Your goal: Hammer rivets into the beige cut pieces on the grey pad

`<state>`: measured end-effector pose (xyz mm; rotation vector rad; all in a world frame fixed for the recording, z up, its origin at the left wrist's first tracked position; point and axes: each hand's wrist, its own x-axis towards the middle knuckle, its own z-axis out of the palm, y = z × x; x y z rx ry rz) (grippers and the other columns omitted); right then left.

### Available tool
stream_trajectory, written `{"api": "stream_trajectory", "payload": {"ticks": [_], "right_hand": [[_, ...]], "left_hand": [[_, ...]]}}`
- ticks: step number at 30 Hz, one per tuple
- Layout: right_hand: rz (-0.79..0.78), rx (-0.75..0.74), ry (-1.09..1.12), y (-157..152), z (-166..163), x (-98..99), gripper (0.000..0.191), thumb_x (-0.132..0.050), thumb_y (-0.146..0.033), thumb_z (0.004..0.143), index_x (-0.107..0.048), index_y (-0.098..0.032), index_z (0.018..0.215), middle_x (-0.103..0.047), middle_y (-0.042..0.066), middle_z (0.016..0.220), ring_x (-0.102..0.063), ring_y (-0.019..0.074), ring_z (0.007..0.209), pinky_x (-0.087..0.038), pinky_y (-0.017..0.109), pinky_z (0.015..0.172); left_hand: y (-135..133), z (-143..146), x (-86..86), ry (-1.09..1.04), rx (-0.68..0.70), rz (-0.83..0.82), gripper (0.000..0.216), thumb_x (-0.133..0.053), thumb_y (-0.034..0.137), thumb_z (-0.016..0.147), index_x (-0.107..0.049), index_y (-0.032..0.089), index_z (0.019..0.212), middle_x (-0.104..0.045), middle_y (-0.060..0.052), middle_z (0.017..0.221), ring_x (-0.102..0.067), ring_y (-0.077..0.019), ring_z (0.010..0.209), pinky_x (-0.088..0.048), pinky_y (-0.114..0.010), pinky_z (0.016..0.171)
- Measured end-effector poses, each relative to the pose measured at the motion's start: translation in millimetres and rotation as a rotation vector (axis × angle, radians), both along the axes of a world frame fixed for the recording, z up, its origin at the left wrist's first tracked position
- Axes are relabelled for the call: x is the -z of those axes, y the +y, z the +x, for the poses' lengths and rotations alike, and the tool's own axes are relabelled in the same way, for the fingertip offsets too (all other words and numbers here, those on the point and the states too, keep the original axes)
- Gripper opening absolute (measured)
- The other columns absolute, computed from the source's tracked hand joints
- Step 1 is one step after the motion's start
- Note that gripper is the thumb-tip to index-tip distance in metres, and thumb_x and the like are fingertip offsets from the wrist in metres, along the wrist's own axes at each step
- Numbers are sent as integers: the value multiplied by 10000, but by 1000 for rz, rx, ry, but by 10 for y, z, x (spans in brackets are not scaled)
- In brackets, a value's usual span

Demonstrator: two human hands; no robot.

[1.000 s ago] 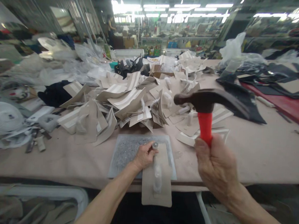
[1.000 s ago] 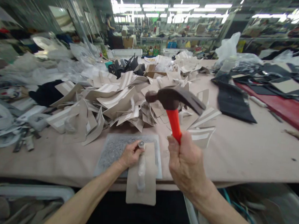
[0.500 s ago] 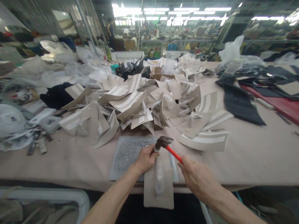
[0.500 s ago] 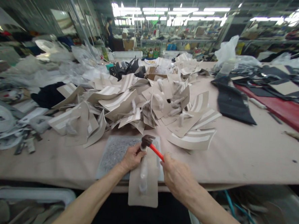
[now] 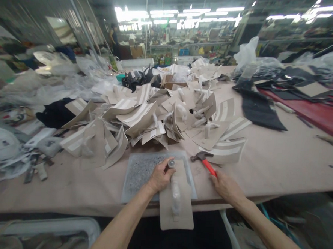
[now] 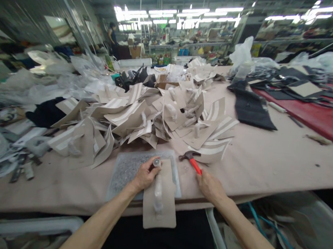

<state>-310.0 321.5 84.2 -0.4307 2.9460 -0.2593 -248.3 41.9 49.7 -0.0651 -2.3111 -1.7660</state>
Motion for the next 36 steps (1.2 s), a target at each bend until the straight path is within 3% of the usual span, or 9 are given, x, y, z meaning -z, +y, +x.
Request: {"api": "stream_trajectory", "payload": {"ticks": [3,9,13,16,19,22,25,31,36], "right_hand": [[-51,-103,127,-178,94,-82,339,-444,-166,906,-561,-79,1212,-595,214,1127,-575,282,961,-452,406,826],[-419,-715,92,-820,479,-248,577,-466,-45,777,-484,-191,1335,-414,130,1401,-489,237,1147,-470,395,932],[-268,-671,153,-1052,594,-55,273,-484,-67,791,-620,-158,1009,-532,128,1193,-502,246,970,-492,415,819],[-166,-693,192,-1117,598,68,255,-498,-61,787,-628,-146,989,-535,149,1162,-505,256,943,-496,403,785],[-134,-718,206,-1153,602,94,304,-509,-59,787,-623,-125,1061,-525,179,1170,-516,278,991,-499,403,800],[-67,-735,160,-1185,619,19,218,-530,-75,800,-629,-131,986,-540,183,1180,-545,279,978,-499,378,768],[3,-726,199,-1213,626,-139,245,-497,-79,841,-611,-127,1053,-515,188,1304,-583,252,927,-492,346,713],[63,-395,313,-1199,567,-519,289,-452,-97,876,-570,-126,1138,-637,131,945,-642,269,794,-460,356,648],[-52,-193,-3,-1122,652,-525,308,-488,-229,921,-531,-127,1208,-685,117,866,-687,314,798,-469,364,643]], "left_hand": [[8,12,-27,-52,17,58,449,-634,220,814,-593,185,1259,-718,-92,1102,-679,-215,947,-522,-321,868],[30,-1,-140,-31,-21,42,181,-641,252,801,-687,181,961,-725,-38,924,-660,-185,831,-516,-266,756],[67,4,-98,-82,-118,72,163,-645,239,776,-687,174,919,-708,-18,839,-640,-171,766,-507,-251,714],[118,17,-138,-71,-155,26,117,-645,233,775,-687,177,869,-690,-11,784,-625,-165,743,-495,-245,708],[144,-45,-377,50,-187,-46,80,-647,230,787,-685,188,842,-681,-10,771,-618,-158,734,-486,-240,724],[81,-181,-699,155,-366,190,154,-646,292,821,-673,171,911,-706,-39,848,-644,-163,764,-504,-253,741],[-50,-226,-856,163,-353,278,204,-698,322,797,-683,144,895,-717,-54,855,-650,-161,779,-504,-245,746],[-260,91,-695,150,-480,324,318,-745,322,772,-649,141,1015,-738,-76,904,-688,-178,834,-533,-283,802],[-365,197,-645,161,-540,353,342,-756,343,764,-648,128,1007,-736,-87,923,-695,-188,851,-540,-303,821]]}}
